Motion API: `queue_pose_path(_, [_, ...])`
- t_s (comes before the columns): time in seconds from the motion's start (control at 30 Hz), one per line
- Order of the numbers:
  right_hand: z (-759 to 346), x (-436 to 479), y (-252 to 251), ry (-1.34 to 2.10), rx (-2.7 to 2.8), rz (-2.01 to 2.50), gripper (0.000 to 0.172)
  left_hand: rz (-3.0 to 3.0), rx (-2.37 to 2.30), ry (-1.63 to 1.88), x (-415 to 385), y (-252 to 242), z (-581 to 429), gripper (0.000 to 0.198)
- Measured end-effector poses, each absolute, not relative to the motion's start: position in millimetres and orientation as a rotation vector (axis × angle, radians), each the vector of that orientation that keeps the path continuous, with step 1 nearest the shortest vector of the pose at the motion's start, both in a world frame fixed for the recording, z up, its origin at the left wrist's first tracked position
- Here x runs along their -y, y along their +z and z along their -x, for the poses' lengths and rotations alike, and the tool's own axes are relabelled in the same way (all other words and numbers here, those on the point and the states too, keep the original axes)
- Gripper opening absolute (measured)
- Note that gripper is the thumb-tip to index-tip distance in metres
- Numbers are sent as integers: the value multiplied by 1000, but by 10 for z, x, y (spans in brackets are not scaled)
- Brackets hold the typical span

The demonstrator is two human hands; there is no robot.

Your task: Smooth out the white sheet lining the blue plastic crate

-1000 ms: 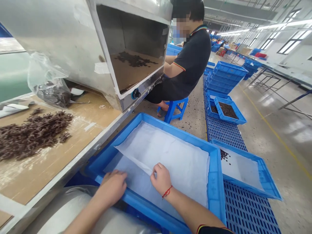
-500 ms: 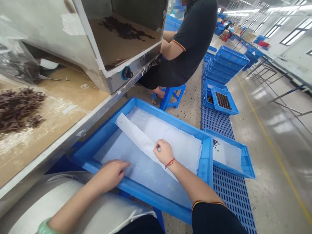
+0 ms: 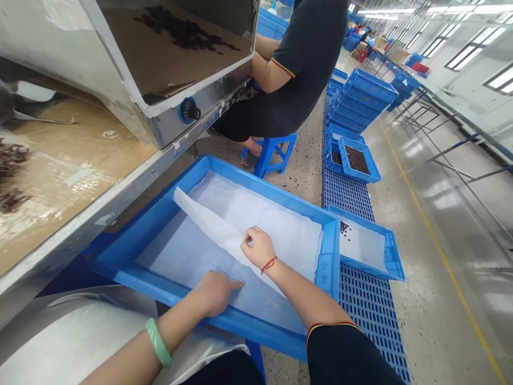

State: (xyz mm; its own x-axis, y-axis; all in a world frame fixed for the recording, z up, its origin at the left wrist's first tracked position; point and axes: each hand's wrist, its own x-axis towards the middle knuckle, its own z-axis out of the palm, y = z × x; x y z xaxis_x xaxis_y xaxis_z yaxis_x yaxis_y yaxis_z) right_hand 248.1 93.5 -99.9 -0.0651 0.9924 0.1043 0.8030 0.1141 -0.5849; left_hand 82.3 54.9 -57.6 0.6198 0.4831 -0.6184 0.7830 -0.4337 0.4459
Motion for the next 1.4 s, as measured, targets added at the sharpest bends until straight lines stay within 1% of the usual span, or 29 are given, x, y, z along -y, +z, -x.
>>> queue_pose_path(0.1, [-2478,-931,-1013,525,1928,1744,10,-2104,-963,-568,-542,-615,-851,60])
queue_pose_path(0.2, [-2478,-928,-1015,529,1932,1751,9,-2034,-978,-525,-537,-650,-852,60])
queue_pose_path(0.3, [-2493,-928,-1016,531,1928,1752,9,-1903,-997,-363,-564,-638,-809,59])
queue_pose_path(0.4, [-2519,-926,-1025,534,1915,1750,10,-1630,-1011,-145,-641,-566,-705,57])
queue_pose_path(0.57, [-2546,-917,-1034,556,1881,1740,12,-1001,-1011,203,-749,-364,-479,50])
queue_pose_path(0.63, [-2552,-916,-1031,567,1868,1736,13,-827,-987,325,-748,-273,-421,43])
queue_pose_path(0.73, [-2554,-911,-1026,576,1853,1737,14,-653,-935,418,-721,-144,-396,31])
queue_pose_path(0.83, [-2544,-903,-1018,584,1858,1732,14,-573,-889,465,-698,-33,-414,25])
queue_pose_path(0.97, [-2524,-899,-1000,589,1860,1734,14,-621,-893,492,-671,39,-418,25])
queue_pose_path(1.07, [-2522,-902,-989,586,1854,1746,12,-837,-1031,478,-654,-36,-386,37])
queue_pose_path(1.13, [-2529,-901,-989,586,1856,1750,11,-986,-1160,467,-661,-157,-353,40])
queue_pose_path(1.27, [-2545,-885,-988,586,1858,1746,12,-1280,-1467,466,-702,-434,-267,36])
queue_pose_path(1.33, [-2543,-875,-969,586,1860,1731,13,-1416,-1537,469,-718,-505,-209,21])
queue_pose_path(1.37, [-2535,-868,-953,588,1865,1717,13,-1480,-1542,471,-725,-512,-172,18])
queue_pose_path(1.4, [-2521,-857,-932,592,1874,1698,13,-1536,-1542,466,-732,-502,-127,26])
